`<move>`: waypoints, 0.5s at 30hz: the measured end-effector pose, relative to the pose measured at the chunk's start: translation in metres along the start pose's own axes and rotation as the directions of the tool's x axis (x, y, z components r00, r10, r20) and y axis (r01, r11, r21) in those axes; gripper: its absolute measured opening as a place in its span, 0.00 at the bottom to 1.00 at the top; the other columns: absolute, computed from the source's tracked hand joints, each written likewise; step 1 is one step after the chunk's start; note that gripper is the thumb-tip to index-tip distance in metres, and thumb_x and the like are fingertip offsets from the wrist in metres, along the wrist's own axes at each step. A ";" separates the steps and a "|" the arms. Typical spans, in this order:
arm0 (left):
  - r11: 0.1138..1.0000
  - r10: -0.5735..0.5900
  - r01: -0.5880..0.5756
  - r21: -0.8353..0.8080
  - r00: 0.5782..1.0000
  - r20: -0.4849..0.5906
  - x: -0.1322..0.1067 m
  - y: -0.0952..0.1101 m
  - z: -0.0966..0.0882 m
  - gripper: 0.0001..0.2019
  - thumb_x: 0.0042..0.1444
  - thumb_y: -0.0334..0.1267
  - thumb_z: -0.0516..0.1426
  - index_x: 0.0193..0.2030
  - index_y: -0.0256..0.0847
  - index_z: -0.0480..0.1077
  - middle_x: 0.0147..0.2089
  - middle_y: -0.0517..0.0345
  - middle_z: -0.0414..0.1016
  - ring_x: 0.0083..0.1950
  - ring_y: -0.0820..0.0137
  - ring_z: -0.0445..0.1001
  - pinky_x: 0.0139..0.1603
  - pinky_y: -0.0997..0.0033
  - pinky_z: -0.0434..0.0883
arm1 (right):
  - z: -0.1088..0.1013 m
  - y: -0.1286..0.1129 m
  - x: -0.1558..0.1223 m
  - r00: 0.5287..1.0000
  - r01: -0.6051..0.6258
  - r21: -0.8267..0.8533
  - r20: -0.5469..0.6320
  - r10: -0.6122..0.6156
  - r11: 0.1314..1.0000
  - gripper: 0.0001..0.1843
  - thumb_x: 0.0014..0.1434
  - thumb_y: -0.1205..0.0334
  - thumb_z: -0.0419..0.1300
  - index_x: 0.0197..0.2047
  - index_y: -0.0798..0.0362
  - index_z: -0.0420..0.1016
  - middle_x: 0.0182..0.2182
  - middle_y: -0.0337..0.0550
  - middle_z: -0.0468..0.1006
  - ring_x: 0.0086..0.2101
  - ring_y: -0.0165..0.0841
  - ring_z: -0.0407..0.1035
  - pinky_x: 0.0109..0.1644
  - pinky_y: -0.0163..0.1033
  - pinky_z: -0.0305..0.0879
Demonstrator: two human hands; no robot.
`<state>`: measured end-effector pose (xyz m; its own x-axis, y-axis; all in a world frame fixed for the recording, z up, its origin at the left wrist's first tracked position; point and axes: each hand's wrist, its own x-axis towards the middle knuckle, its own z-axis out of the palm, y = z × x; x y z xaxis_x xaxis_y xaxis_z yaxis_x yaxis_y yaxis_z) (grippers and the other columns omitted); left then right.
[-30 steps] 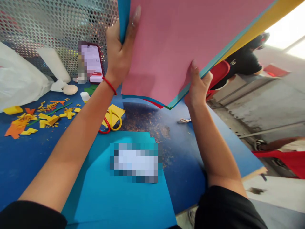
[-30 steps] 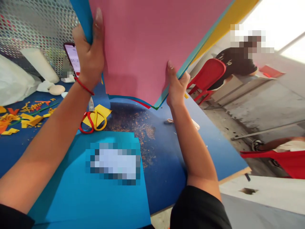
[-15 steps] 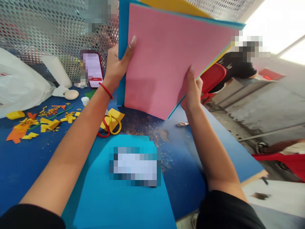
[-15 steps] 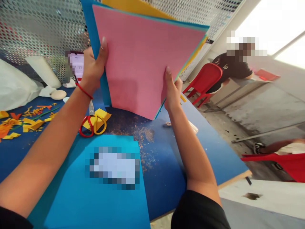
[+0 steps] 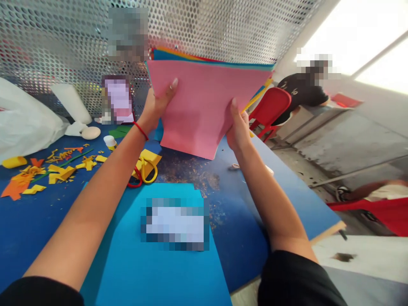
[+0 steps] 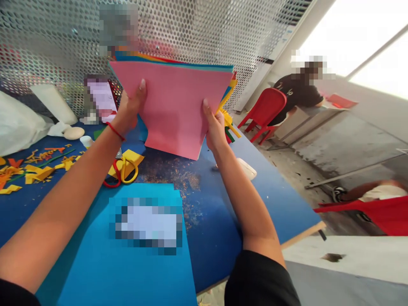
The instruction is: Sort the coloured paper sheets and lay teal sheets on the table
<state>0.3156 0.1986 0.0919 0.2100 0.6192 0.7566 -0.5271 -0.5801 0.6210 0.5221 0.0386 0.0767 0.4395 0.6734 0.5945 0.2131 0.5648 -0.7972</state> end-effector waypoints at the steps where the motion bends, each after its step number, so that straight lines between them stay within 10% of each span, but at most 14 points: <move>1: 1.000 0.018 -0.018 -0.007 0.999 0.030 -0.001 0.000 0.000 0.35 0.57 0.70 0.68 0.51 0.37 0.81 0.54 0.50 0.82 0.59 0.60 0.79 0.65 0.59 0.75 | 0.000 -0.001 0.000 1.000 0.001 -0.001 0.001 -0.001 1.000 0.36 0.53 0.23 0.69 0.50 0.44 0.83 0.58 0.43 0.84 0.72 0.52 0.66 0.70 0.58 0.75; 7: 0.991 0.107 -0.119 0.054 0.976 0.190 -0.001 0.029 0.000 0.26 0.55 0.61 0.75 0.48 0.41 0.84 0.48 0.56 0.83 0.53 0.60 0.82 0.61 0.56 0.78 | 0.001 -0.015 0.002 0.999 0.040 -0.020 0.004 -0.040 0.999 0.32 0.52 0.27 0.73 0.48 0.42 0.83 0.50 0.41 0.86 0.64 0.49 0.76 0.65 0.55 0.80; 15: 0.976 0.014 -0.069 -0.204 0.966 -0.260 0.014 0.021 -0.007 0.14 0.61 0.45 0.75 0.44 0.42 0.78 0.49 0.57 0.84 0.58 0.61 0.81 0.69 0.55 0.76 | -0.014 0.003 -0.005 0.969 -0.244 -0.142 -0.013 0.245 0.959 0.29 0.42 0.35 0.81 0.36 0.46 0.83 0.36 0.39 0.86 0.42 0.41 0.83 0.53 0.51 0.82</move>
<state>0.3020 0.1985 0.1142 -0.0184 0.7275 0.6859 -0.6975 -0.5008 0.5125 0.5323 0.0301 0.0695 0.4895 0.7850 0.3796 0.2208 0.3095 -0.9249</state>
